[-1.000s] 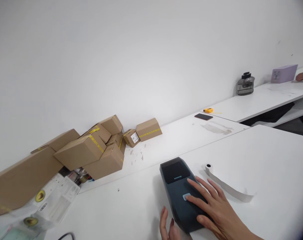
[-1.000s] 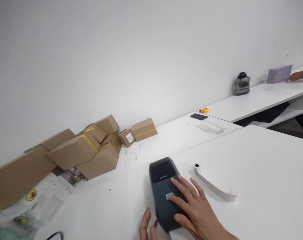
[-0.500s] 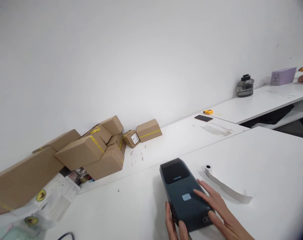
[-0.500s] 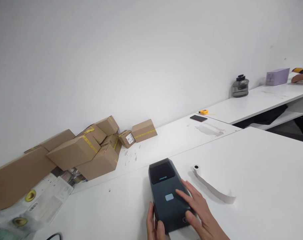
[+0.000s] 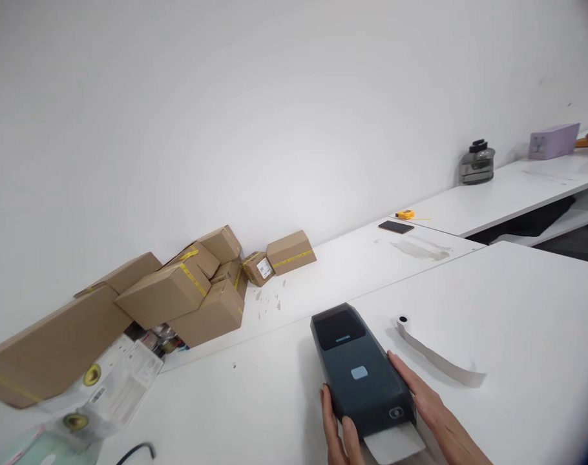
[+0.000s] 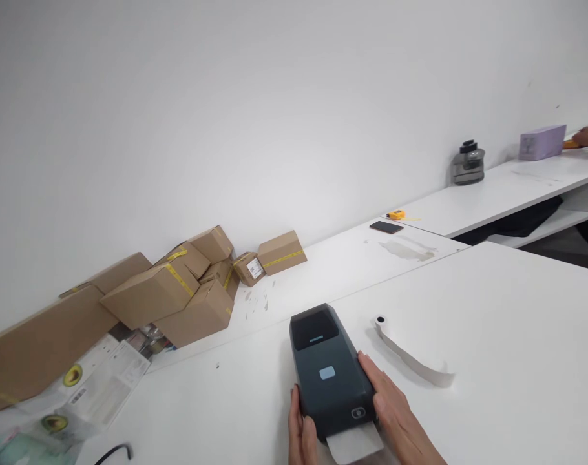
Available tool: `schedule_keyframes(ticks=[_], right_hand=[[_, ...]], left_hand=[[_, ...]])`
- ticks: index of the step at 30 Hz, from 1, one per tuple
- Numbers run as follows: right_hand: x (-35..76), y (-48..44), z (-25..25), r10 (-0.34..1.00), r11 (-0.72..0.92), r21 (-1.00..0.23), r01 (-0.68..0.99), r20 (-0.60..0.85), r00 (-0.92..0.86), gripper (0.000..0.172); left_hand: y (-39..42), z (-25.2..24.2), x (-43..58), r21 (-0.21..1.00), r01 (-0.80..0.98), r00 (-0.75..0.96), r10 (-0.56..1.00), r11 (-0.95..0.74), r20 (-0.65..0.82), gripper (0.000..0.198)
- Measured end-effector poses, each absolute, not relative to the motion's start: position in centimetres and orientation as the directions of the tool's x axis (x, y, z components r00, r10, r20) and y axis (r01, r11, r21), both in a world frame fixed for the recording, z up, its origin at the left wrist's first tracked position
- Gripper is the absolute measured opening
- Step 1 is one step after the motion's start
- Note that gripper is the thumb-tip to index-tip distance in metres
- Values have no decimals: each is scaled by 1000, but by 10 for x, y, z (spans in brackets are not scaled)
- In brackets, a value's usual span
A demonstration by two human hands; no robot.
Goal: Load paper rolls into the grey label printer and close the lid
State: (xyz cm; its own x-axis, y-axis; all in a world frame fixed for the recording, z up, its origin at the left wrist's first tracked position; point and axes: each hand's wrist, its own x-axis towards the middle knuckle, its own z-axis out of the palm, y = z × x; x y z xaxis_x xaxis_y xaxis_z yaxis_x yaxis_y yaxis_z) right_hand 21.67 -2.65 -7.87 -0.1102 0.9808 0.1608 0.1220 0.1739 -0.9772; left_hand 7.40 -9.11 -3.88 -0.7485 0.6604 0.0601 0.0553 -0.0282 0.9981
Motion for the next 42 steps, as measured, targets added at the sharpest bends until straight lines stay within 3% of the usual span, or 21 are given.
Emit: schedule_keyframes(ticks=[6,10,13,19,28,32,34,36,38,40,42], right_hand=[[220,-15,-15,939,314,-930,189,274,-209,56],[205,20,30,834,545,-799,254,488,-256,57],[187,54,60,782,624,-736,263,586,-214,55],[160,112,105,808,590,-757,281,557,-193,52],[136,166,123,840,541,-771,336,511,-182,57],[144,153,127,820,567,-759,320,556,-133,64],[153,132,118,787,600,-737,312,614,-64,60],[163,110,100,745,645,-699,307,665,-49,44],[169,96,78,721,692,-654,305,608,-332,36],[170,92,58,646,720,-614,324,424,-635,32],[165,98,45,569,722,-591,361,209,-795,50]], left_hand=[[-83,21,65,982,4,-713,688,-187,134,57],[-60,50,43,971,2,-672,718,-238,178,57],[-34,47,23,976,85,-639,741,-198,206,52],[4,14,5,976,218,-505,853,-18,128,41],[6,-2,12,957,290,-504,854,22,133,44],[5,-4,11,962,268,-536,838,51,105,51],[5,-6,11,970,236,-550,831,63,80,51],[6,-7,11,975,213,-551,832,64,66,51],[7,-7,10,975,214,-549,834,66,64,51],[7,-7,10,969,236,-546,834,66,76,50],[6,-6,10,966,250,-544,835,65,85,49]])
